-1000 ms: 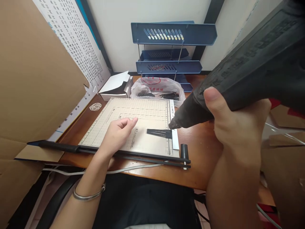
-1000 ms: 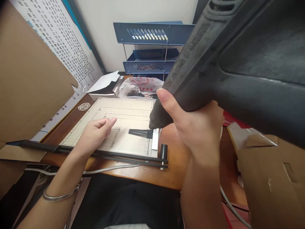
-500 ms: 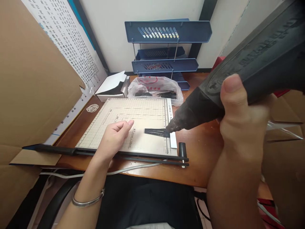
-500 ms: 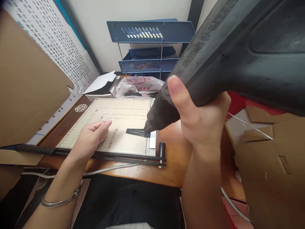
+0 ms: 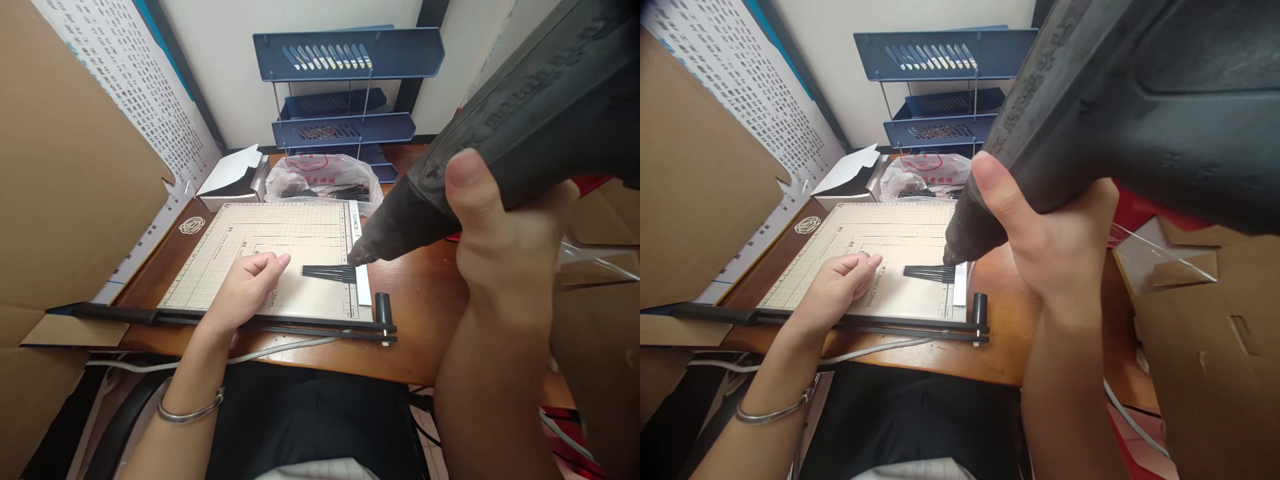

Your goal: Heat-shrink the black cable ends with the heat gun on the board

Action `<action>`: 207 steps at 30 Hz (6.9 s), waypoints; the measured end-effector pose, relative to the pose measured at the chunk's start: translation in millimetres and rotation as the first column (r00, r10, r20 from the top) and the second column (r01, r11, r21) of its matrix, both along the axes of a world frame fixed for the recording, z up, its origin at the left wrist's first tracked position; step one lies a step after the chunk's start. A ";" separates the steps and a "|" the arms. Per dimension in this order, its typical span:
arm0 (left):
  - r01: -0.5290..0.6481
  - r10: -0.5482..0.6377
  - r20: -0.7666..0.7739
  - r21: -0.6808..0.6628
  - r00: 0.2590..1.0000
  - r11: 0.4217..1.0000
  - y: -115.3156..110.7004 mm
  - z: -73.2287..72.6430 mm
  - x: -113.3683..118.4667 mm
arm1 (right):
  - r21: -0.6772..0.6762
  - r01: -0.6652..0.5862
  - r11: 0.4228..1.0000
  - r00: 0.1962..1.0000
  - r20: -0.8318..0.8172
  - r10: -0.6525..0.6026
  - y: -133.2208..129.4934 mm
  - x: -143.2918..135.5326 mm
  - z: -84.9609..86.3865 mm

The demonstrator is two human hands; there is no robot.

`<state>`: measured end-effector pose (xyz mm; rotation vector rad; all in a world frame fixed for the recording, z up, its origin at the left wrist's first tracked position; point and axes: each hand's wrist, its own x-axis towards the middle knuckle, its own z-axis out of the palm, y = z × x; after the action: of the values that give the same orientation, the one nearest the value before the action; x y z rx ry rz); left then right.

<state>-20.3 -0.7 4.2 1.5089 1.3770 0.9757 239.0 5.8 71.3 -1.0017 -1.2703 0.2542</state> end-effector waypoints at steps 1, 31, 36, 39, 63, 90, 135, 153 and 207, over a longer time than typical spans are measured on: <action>0.010 -0.010 0.000 -0.005 1.000 1.000 -0.4 0.1 -0.2 | 0.011 0.011 1.000 1.000 -0.001 -0.011 0.6 -0.1 -0.7; -0.161 0.162 -0.166 0.021 0.973 0.987 -3.2 -0.2 -38.9 | -0.081 0.055 0.995 0.996 0.073 -0.049 3.3 3.5 -5.7; -0.131 0.133 -0.186 0.020 0.974 0.991 -4.6 -3.0 -43.1 | -0.085 0.086 0.993 0.993 0.087 -0.079 6.7 1.1 -6.6; -0.132 0.135 -0.192 0.026 0.972 0.991 -4.2 -3.8 -43.2 | -0.104 0.084 0.991 0.992 0.107 -0.073 6.4 1.7 -6.9; -0.121 0.125 -0.167 0.034 0.978 0.992 -5.8 -3.4 -41.0 | -0.037 0.088 0.995 0.991 0.100 -0.083 5.6 5.2 -7.4; 0.372 0.156 -0.774 0.458 0.614 0.808 -41.8 -14.2 42.1 | -0.025 0.116 0.993 0.990 0.088 -0.113 7.5 7.9 -13.2; -0.145 0.249 -0.498 0.238 0.831 0.960 -6.6 -11.1 -6.1 | -0.032 0.024 0.999 0.996 0.085 -0.021 9.1 -7.5 -16.2; -0.214 0.272 -0.517 0.170 0.812 0.962 -5.9 -8.0 -2.1 | -0.050 0.048 0.998 0.994 0.103 -0.043 8.3 -4.3 -14.9; -0.172 0.153 -0.763 0.055 0.629 0.984 12.8 13.5 1.1 | -0.086 0.012 0.996 1.000 0.026 -0.010 11.1 -7.8 -16.6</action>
<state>-19.2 12.1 17.6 1.9084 2.1428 0.3780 231.2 16.9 54.8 -1.0881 -1.2858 0.2901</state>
